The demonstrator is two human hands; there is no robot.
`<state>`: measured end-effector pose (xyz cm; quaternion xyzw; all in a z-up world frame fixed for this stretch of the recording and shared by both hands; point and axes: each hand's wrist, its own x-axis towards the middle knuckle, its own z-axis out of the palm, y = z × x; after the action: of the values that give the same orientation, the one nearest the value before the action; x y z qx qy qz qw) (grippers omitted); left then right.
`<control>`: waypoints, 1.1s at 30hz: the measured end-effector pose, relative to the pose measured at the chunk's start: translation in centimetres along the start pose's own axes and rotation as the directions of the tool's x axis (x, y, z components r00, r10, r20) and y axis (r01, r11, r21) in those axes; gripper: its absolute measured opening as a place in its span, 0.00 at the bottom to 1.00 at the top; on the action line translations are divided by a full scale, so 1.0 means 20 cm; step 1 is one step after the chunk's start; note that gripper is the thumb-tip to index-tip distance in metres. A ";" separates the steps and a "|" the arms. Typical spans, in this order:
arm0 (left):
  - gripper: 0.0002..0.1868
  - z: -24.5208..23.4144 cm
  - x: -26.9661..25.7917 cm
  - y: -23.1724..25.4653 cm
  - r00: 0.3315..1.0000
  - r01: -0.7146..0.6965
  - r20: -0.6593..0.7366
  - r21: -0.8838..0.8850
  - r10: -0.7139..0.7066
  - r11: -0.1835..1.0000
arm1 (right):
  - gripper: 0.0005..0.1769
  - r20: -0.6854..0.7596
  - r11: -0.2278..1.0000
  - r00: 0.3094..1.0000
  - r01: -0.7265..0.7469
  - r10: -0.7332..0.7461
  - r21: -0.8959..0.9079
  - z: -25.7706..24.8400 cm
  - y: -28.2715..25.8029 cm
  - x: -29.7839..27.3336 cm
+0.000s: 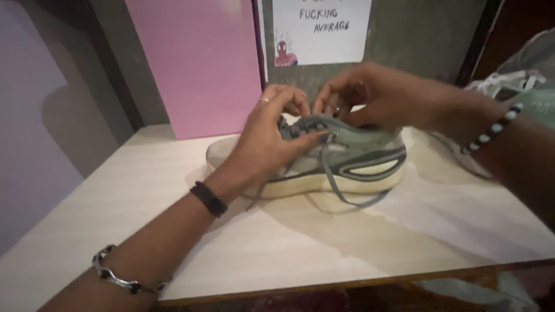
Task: The person unlaces a gray sneaker on a table, then re-laces it by threading the laces through the eyelets and tying a knot. The task is performed by hand without tools.
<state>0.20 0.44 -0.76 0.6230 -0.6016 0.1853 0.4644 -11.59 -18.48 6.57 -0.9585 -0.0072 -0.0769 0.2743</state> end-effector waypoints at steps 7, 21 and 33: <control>0.19 0.01 0.00 -0.08 0.998 -0.016 -0.054 0.001 0.016 1.000 | 0.17 0.105 0.965 0.992 -0.042 0.071 -0.257 0.00 -0.03 -0.02; 0.17 0.03 0.00 -0.04 0.998 0.052 0.059 -0.262 -0.038 0.964 | 0.19 0.124 0.944 0.989 0.120 -0.085 -0.307 -0.03 -0.07 0.02; 0.15 0.01 0.00 -0.04 0.995 0.063 0.085 -0.237 -0.044 0.970 | 0.15 -0.121 0.797 0.957 -0.146 0.264 0.586 0.09 -0.03 0.15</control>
<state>0.90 0.04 -1.11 0.5855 -0.6204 0.0741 0.5165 -8.36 -17.16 5.89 -0.8149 0.1016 -0.1352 0.5544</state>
